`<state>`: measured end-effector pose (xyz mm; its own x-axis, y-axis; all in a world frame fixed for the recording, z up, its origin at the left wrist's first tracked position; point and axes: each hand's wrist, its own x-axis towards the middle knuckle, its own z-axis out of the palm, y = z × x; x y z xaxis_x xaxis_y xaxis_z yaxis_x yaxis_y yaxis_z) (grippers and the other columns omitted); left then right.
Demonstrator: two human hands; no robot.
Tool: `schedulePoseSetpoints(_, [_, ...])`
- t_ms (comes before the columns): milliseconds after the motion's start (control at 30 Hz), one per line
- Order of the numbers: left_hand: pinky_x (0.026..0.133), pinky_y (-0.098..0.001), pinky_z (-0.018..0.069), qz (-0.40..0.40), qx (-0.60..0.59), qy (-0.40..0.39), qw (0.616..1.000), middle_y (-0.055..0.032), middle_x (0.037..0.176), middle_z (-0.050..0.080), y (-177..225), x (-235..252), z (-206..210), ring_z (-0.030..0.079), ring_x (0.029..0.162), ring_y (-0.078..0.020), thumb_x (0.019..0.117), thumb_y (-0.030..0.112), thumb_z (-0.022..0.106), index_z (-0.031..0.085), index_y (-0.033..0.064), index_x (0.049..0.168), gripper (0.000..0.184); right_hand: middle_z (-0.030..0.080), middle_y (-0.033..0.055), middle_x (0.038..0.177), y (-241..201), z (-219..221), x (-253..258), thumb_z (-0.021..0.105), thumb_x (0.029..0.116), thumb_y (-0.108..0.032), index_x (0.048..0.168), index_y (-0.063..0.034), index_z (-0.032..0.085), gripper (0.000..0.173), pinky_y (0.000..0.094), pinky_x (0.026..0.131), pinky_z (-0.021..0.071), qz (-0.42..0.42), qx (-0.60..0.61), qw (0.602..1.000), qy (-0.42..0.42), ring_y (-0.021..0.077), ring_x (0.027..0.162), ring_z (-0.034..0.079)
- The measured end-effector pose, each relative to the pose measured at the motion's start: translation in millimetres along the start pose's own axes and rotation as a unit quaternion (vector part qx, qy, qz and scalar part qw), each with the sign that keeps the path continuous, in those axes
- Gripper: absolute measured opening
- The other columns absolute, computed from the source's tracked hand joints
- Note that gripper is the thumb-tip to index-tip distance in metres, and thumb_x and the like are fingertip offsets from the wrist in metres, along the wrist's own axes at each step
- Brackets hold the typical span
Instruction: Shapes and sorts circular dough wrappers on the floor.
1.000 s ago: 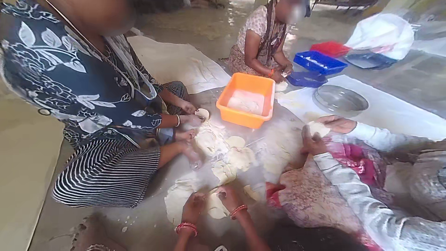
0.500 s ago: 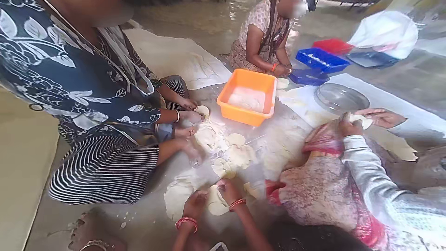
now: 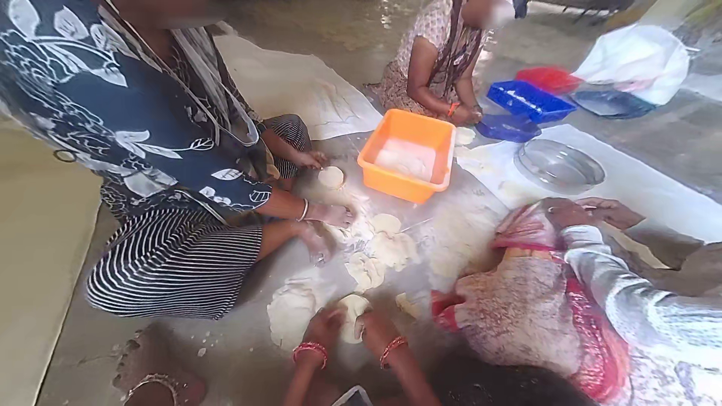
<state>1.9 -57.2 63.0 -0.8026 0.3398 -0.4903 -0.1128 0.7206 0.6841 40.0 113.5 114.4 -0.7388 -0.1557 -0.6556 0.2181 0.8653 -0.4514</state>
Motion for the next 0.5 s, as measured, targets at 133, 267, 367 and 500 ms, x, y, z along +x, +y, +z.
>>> schedulePoseSetpoints(133, [0.115,-0.0479,0.0403,0.004,0.000,-0.003,1.000,-0.0204,0.134,0.064,2.6,-1.6,-1.5,0.058,0.130,-0.0331,0.1031,0.019,0.058,0.064,0.0033,0.134,0.036,0.060,0.0213,0.139,-2.3,-1.0,1.2,0.060,0.0917,0.000,0.141,-0.0100,0.058,0.050,0.0587,0.104,0.0486,0.041,0.001,0.998,0.052,0.0391,0.129,0.058])
schedulePoseSetpoints(267, [0.114,-0.0482,0.0406,0.011,0.004,-0.009,1.000,-0.0204,0.135,0.063,-2.0,0.3,-1.8,0.058,0.129,-0.0342,0.1025,0.017,0.058,0.065,0.0060,0.135,0.035,0.062,0.0234,0.135,3.0,7.3,5.8,0.057,0.0954,-0.003,0.126,-0.0027,0.069,0.032,0.0580,0.109,0.0437,0.005,-0.020,1.000,-0.017,0.0400,0.130,0.056])
schedulePoseSetpoints(367, [0.114,-0.0483,0.0410,0.010,0.004,-0.012,1.000,-0.0195,0.135,0.064,-3.8,0.5,0.1,0.058,0.129,-0.0331,0.1027,0.019,0.058,0.065,0.0071,0.135,0.035,0.066,0.0208,0.130,4.9,5.8,4.5,0.055,0.0967,-0.004,0.119,-0.0034,0.073,0.028,0.0557,0.108,0.0452,-0.006,-0.006,1.000,-0.013,0.0365,0.126,0.059])
schedulePoseSetpoints(500, [0.111,-0.0509,0.0441,0.002,-0.003,-0.001,1.000,-0.0205,0.132,0.064,-3.4,1.7,1.2,0.060,0.125,-0.0344,0.0990,0.020,0.064,0.065,0.0065,0.134,0.038,0.066,0.0174,0.131,10.5,7.8,14.2,0.055,0.0990,-0.007,0.132,-0.0072,0.065,0.035,0.0533,0.106,0.0487,0.003,0.060,0.996,0.060,0.0324,0.123,0.063])
